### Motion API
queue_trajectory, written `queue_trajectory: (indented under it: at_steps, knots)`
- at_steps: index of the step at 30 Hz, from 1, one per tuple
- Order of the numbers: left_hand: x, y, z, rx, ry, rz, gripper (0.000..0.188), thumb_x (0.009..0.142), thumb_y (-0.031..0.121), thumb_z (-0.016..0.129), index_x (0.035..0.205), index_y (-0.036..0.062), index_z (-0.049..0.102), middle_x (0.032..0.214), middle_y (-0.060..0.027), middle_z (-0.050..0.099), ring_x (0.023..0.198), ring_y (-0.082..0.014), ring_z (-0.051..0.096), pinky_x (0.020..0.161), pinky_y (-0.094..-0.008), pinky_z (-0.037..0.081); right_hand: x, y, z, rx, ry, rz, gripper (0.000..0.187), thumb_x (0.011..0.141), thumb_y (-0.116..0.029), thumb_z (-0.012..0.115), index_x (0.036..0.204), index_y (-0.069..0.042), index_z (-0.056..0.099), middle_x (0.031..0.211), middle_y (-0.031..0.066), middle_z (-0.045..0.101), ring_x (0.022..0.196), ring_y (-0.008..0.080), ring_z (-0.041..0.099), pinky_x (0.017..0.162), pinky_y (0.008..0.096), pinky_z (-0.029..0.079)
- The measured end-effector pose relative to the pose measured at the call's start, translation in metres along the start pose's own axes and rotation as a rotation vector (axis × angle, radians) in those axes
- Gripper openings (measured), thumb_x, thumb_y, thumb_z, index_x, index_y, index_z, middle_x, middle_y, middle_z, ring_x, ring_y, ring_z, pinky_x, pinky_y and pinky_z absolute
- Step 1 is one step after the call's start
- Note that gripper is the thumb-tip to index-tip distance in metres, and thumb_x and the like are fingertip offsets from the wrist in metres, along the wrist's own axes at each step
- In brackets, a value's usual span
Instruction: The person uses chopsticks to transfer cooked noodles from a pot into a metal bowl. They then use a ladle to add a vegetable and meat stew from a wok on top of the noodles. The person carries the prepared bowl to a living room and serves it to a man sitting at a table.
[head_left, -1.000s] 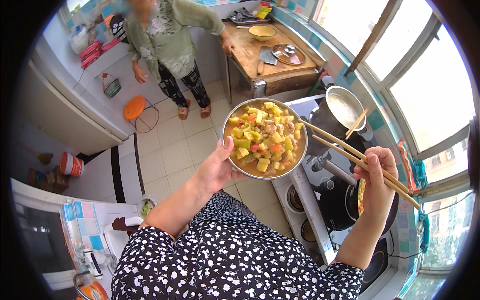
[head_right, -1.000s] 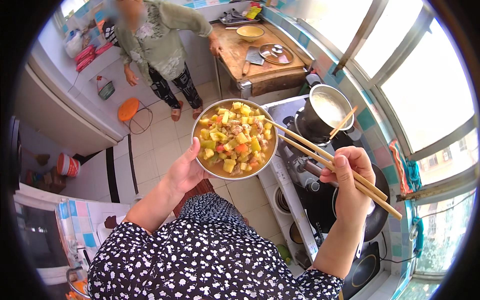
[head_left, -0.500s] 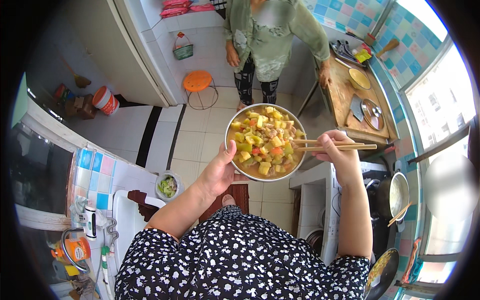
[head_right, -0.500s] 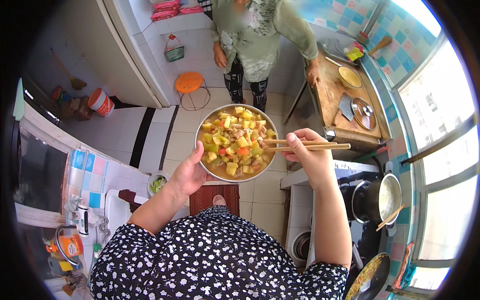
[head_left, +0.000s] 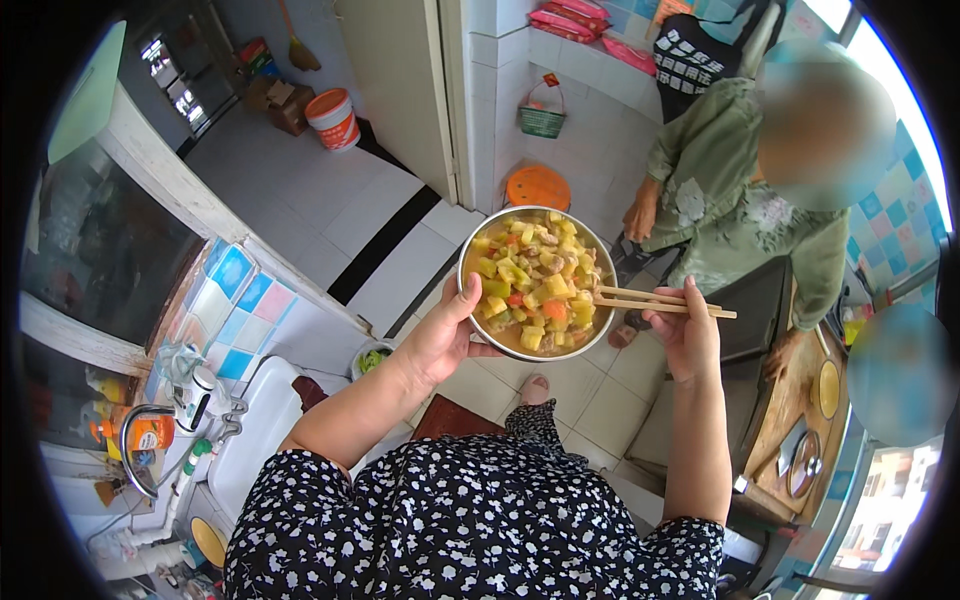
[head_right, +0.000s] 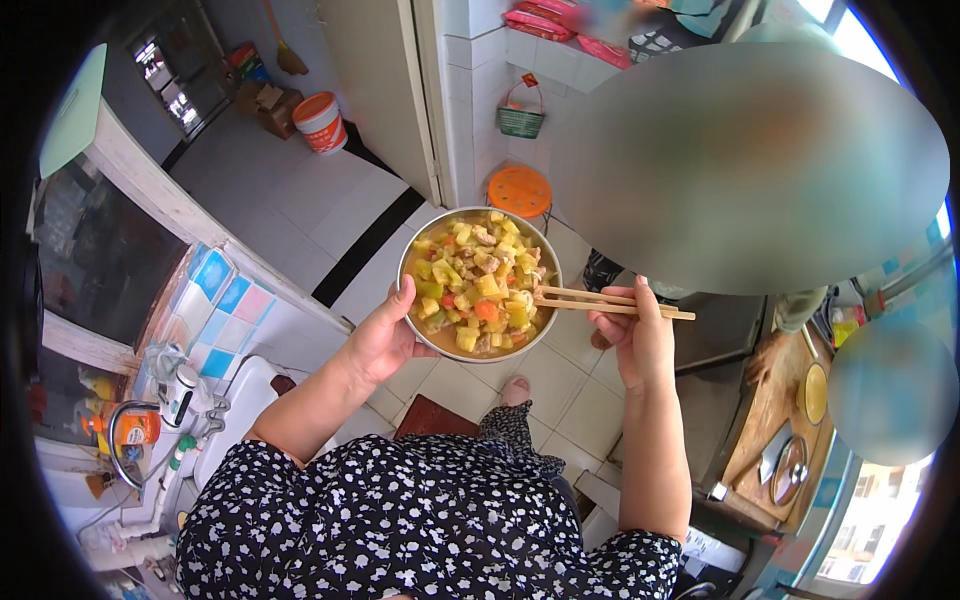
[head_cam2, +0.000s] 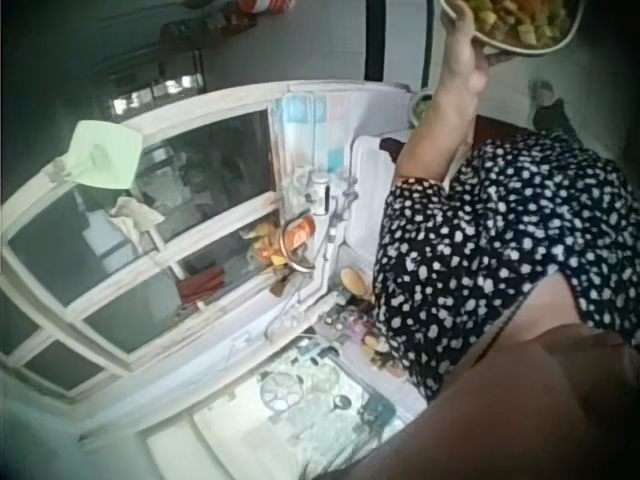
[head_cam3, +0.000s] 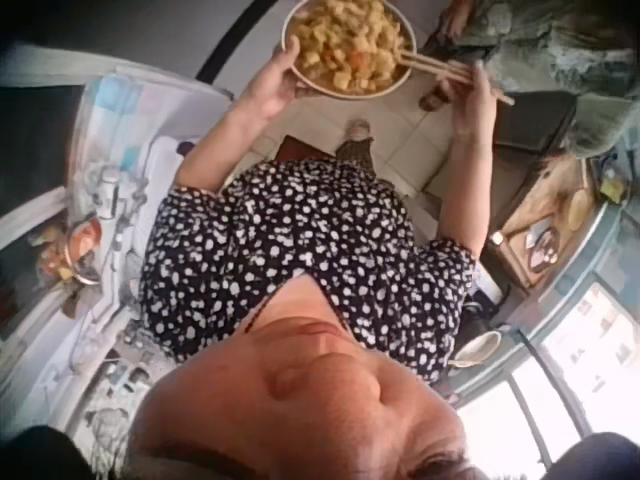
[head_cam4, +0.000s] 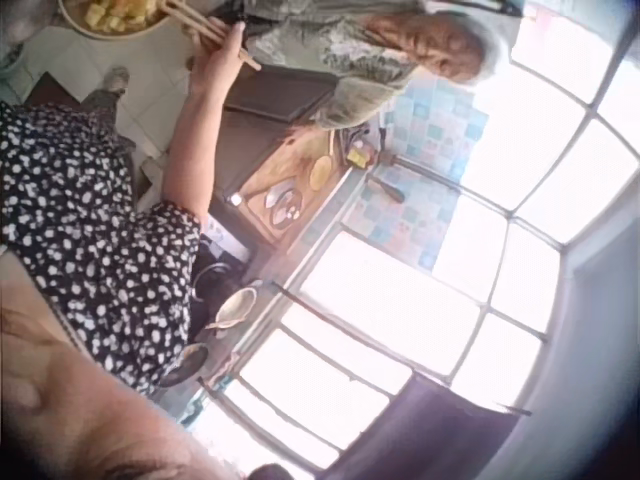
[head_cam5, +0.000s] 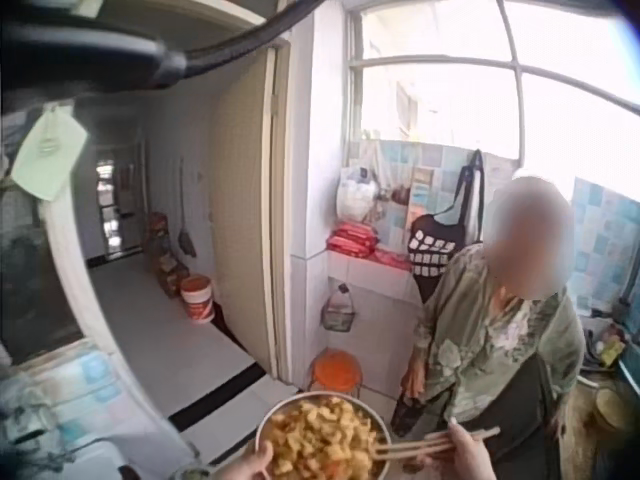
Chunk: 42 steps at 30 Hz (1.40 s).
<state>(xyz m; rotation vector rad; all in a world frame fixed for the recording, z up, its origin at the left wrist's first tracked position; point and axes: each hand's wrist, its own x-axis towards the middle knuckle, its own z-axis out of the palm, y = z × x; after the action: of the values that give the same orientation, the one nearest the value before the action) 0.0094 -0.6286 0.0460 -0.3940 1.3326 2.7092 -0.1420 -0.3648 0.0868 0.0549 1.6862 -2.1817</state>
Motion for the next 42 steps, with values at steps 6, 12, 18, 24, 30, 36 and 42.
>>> queue_trajectory:
  at_steps: [6,12,18,24,30,36,42]
  knots:
    - [0.063,0.035,-0.039,-0.085,0.166,0.130,0.082,0.080,0.065,0.052,0.137,0.0171,0.016,0.134,-0.0094,0.038,0.118,-0.0266,0.048,0.086,-0.0459,0.050,0.134,-0.011,0.064,0.048,-0.213,0.130,0.043,0.097,-0.032,0.043,0.090,0.009,0.058,0.078,0.0172,0.063,0.067,0.0210,0.065,0.060,0.0228,0.057]
    - [0.116,0.072,-0.066,-0.203,0.260,0.291,0.084,0.079,0.067,0.052,0.137,0.0181,0.016,0.136,-0.0092,0.038,0.121,-0.0271,0.046,0.090,-0.0491,0.047,0.248,-0.022,0.142,-0.008,-0.414,0.181,0.042,0.096,-0.033,0.045,0.090,0.006,0.059,0.079,0.0162,0.064,0.068,0.0215,0.066,0.060,0.0234,0.056]
    - [0.153,0.115,-0.115,-0.277,0.367,0.372,0.075,0.087,0.063,0.039,0.142,0.0146,0.022,0.139,-0.0102,0.040,0.126,-0.0282,0.042,0.095,-0.0481,0.044,0.327,-0.023,0.233,-0.037,-0.551,0.192,0.038,0.095,-0.030,0.048,0.089,0.005,0.060,0.082,0.0148,0.064,0.067,0.0219,0.066,0.059,0.0245,0.057]
    - [0.188,0.182,-0.202,-0.285,0.411,0.438,0.081,0.080,0.067,0.051,0.136,0.0188,0.018,0.135,-0.0094,0.038,0.120,-0.0276,0.047,0.088,-0.0503,0.047,0.378,-0.033,0.369,-0.246,-0.705,0.000,0.043,0.095,-0.035,0.047,0.089,0.005,0.062,0.079,0.0146,0.065,0.067,0.0203,0.066,0.062,0.0251,0.055]
    - [0.217,0.274,-0.306,-0.276,0.512,0.471,0.075,0.086,0.064,0.041,0.140,0.0174,0.018,0.138,-0.0099,0.038,0.121,-0.0272,0.047,0.090,-0.0477,0.046,0.418,-0.037,0.539,-0.581,-1.076,-0.223,0.041,0.094,-0.034,0.051,0.091,0.005,0.064,0.082,0.0137,0.066,0.074,0.0191,0.066,0.067,0.0269,0.055]
    - [0.240,0.367,-0.409,-0.293,0.615,0.555,0.081,0.083,0.066,0.047,0.136,0.0155,0.013,0.134,-0.0115,0.038,0.118,-0.0256,0.049,0.087,-0.0439,0.049,0.485,-0.036,0.691,-0.678,-1.250,-0.303,0.035,0.090,-0.029,0.060,0.090,0.005,0.066,0.080,0.0111,0.066,0.073,0.0171,0.065,0.067,0.0255,0.054]
    - [0.256,0.445,-0.521,-0.306,0.743,0.587,0.073,0.088,0.062,0.040,0.141,0.0192,0.015,0.138,-0.0077,0.039,0.122,-0.0256,0.046,0.090,-0.0463,0.047,0.564,-0.018,0.830,-0.463,-1.226,-0.484,0.023,0.088,-0.020,0.062,0.085,0.003,0.062,0.073,0.0083,0.062,0.066,0.0170,0.064,0.061,0.0264,0.055]
